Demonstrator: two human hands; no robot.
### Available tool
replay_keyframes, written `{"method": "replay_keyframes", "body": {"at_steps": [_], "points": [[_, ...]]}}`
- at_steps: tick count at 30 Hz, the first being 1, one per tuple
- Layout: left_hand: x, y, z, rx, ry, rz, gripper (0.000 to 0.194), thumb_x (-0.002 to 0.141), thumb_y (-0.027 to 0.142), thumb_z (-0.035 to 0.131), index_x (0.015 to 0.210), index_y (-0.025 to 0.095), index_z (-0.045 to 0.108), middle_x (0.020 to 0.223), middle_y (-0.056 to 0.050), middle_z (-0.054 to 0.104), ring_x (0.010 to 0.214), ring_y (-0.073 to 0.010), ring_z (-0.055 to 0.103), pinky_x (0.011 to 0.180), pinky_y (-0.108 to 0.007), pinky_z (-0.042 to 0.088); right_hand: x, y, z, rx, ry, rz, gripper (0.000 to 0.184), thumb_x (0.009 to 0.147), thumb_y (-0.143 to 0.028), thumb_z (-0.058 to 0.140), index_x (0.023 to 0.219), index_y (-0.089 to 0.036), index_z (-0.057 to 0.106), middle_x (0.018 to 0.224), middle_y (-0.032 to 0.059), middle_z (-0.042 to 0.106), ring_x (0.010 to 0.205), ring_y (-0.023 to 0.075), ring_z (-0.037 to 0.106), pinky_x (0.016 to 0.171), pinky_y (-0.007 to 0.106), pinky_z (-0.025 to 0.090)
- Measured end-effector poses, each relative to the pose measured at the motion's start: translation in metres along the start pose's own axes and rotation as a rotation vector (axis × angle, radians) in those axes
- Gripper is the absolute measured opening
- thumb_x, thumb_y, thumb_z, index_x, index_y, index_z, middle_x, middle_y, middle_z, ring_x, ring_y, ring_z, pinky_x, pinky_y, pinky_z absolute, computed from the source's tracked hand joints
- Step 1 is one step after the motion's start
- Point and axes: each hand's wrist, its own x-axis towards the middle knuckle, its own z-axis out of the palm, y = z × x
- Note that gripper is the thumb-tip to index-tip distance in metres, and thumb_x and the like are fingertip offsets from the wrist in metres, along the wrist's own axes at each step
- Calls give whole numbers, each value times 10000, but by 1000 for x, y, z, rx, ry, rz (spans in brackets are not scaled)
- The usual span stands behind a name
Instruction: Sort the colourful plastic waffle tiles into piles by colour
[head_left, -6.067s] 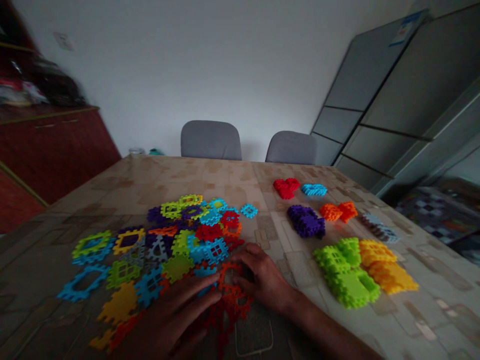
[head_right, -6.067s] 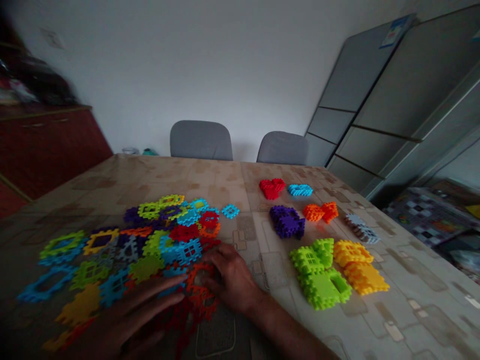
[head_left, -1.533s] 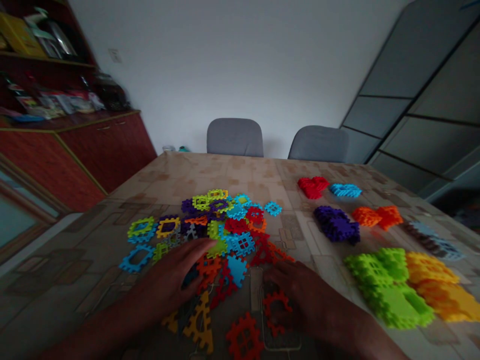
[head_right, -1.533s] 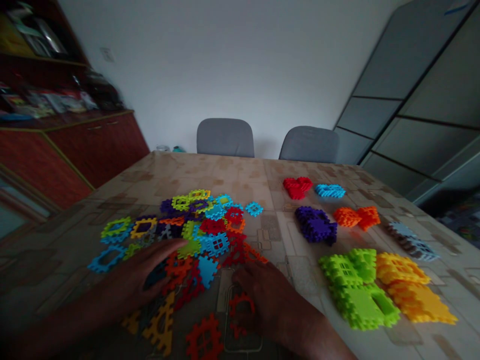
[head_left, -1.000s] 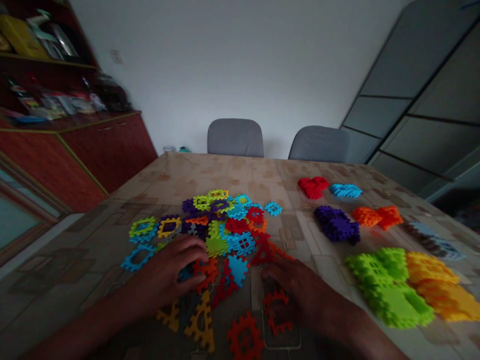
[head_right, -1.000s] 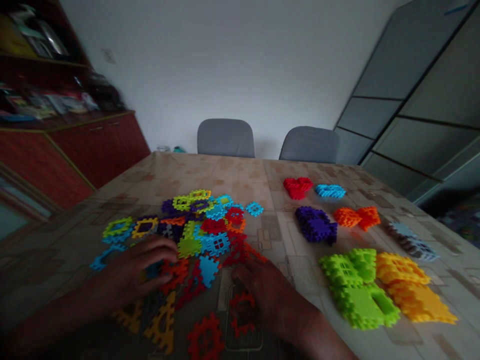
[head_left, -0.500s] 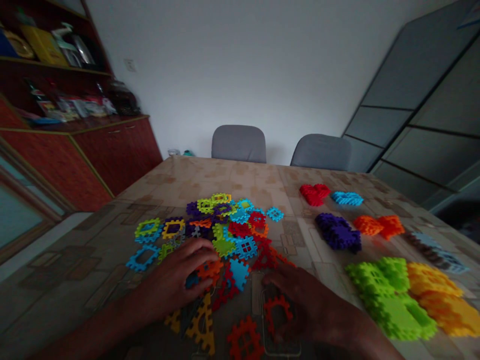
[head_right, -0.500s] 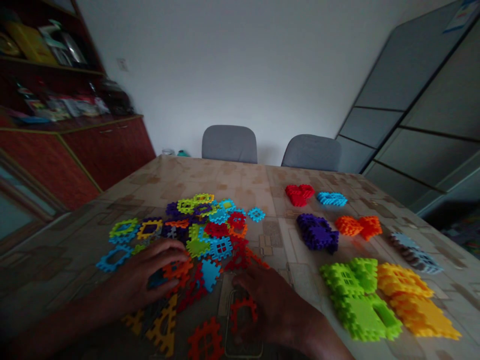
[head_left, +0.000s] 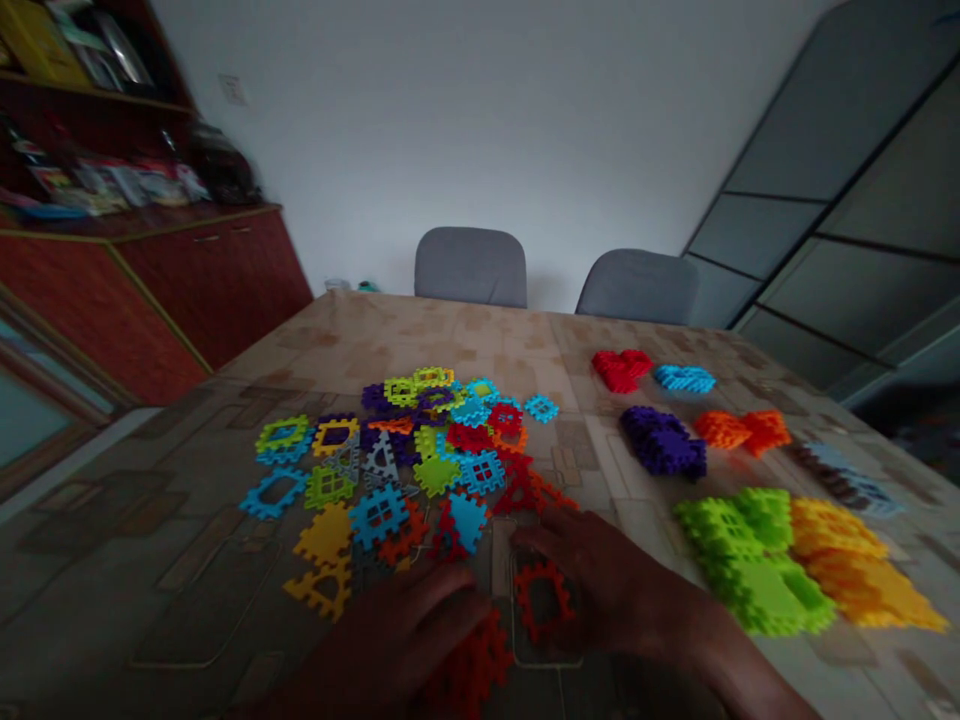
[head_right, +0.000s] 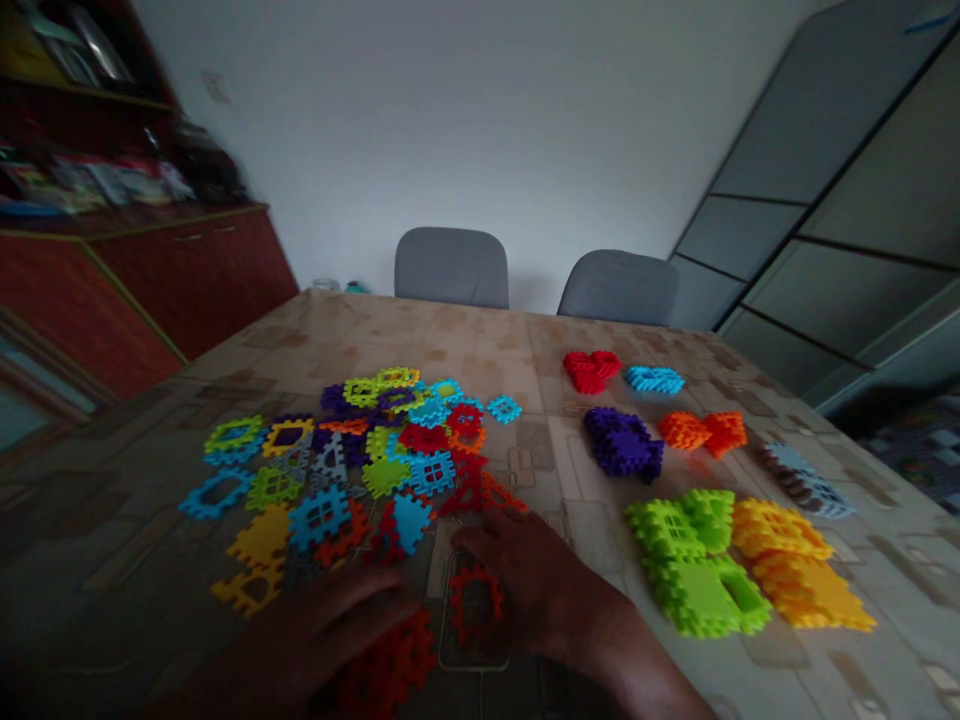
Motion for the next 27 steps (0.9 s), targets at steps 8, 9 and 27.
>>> {"method": "replay_keyframes", "body": {"at_steps": [8,9,27], "points": [[0,7,-21,-27,-145,-14,1137,645,430,933,1574,350,282,1404,-59,635,1176,-308,654,953,-365,575,-1,-4,3,-32,-8,13,721,646,-318,910,1297,-219,616,1359,112,588,1243,342,526,1042,459,425],[1,8,-21,-11,-132,-2,1118,644,414,936,1562,341,301,1339,-59,674,1117,-296,676,918,-354,584,-1,-4,3,-20,-5,8,672,663,-308,898,1271,-225,622,1331,98,601,1227,330,536,1033,446,428],[8,5,20,80,52,38,478,956,528,572,1337,242,527,1021,-65,677,903,-260,622,854,-395,486,22,-3,12,112,227,-220,323,903,-92,642,1190,-239,627,1241,53,648,1159,210,598,989,330,467]]}}
